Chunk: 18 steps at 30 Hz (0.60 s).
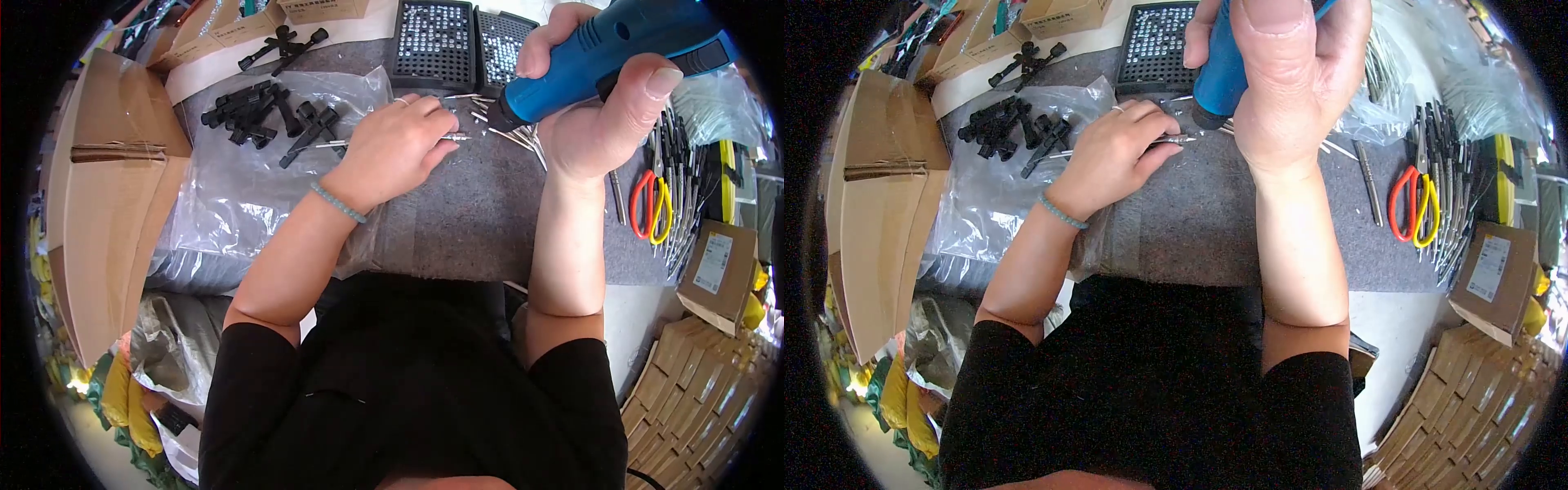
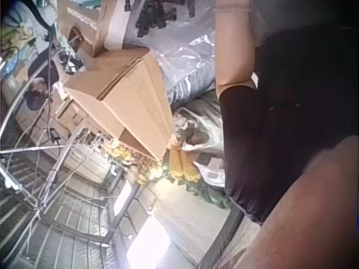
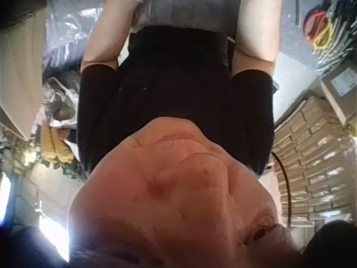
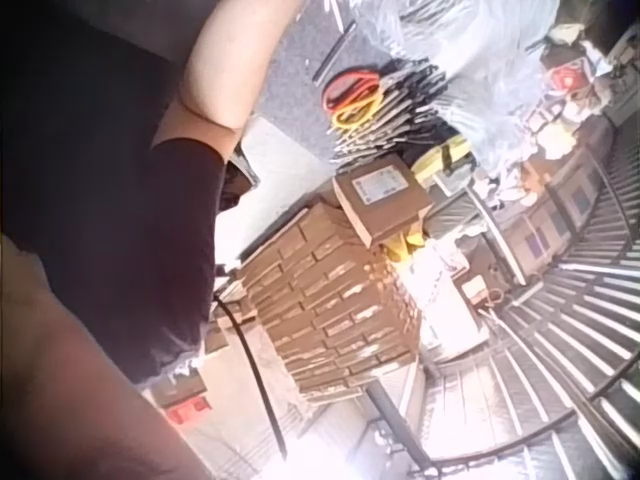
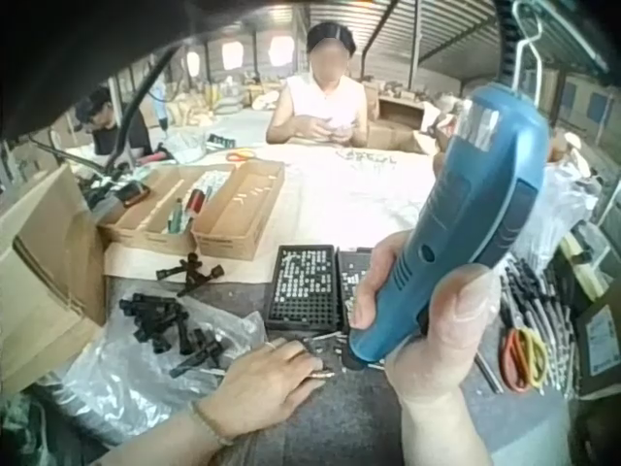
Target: The recorder is assembling small metal pins or components into a longer metal rod and using an electric screwdriver to secure them.
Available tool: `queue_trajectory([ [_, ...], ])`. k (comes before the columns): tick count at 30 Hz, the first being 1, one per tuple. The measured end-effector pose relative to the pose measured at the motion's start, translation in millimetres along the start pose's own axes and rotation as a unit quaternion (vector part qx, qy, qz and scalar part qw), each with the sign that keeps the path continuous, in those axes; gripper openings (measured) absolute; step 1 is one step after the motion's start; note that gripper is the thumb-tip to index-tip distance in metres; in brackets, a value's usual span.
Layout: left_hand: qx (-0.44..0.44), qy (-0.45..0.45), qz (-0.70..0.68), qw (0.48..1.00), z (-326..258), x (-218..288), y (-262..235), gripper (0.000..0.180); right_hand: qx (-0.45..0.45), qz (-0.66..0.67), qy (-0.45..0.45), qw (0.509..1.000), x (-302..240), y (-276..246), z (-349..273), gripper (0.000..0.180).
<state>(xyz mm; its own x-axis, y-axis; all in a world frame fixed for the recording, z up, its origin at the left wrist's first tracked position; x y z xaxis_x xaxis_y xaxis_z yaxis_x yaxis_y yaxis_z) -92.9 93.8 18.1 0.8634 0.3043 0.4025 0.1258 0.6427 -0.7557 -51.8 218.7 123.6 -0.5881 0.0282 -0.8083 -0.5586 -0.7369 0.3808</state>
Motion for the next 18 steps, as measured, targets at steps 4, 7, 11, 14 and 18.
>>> queue_trajectory([
  [4,-0.002,-0.033,-0.021,0.999,1.3,-4.0,-0.1,0.019,-0.03,-0.005,-0.014,0.999,2.1,-6.1,3.8,0.077],
  [7,0.002,-0.053,-0.066,0.996,3.8,-4.6,-0.4,0.02,-0.048,-0.009,-0.027,0.998,19.6,-8.6,13.1,0.073],
  [11,0.005,-0.071,-0.134,0.988,2.0,-9.8,-2.7,0.019,-0.121,0.264,-0.011,0.957,14.8,6.5,26.2,0.056],
  [14,-0.003,-0.052,-0.139,0.989,7.4,-6.8,-1.2,0.018,-0.065,-0.106,-0.064,0.99,-15.4,8.1,48.1,0.048],
  [18,-0.009,-0.09,-0.155,0.984,6.1,-11.6,-2.0,0.017,-0.129,-0.089,-0.201,0.967,-33.9,30.6,77.0,0.052],
])
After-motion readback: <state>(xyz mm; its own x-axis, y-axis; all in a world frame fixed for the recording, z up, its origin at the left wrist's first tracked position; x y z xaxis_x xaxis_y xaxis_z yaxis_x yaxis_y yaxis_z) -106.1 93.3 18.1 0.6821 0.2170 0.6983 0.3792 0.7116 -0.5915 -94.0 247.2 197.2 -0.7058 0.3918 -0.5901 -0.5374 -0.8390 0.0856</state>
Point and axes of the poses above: each hand's wrist, its own z-axis towards the middle knuckle, its own y-axis out of the palm, x = y × z, the point moved 5 cm from there along z, towards the middle knuckle, and after that the axes turned 7 degrees about x, right-handed, at the moved point
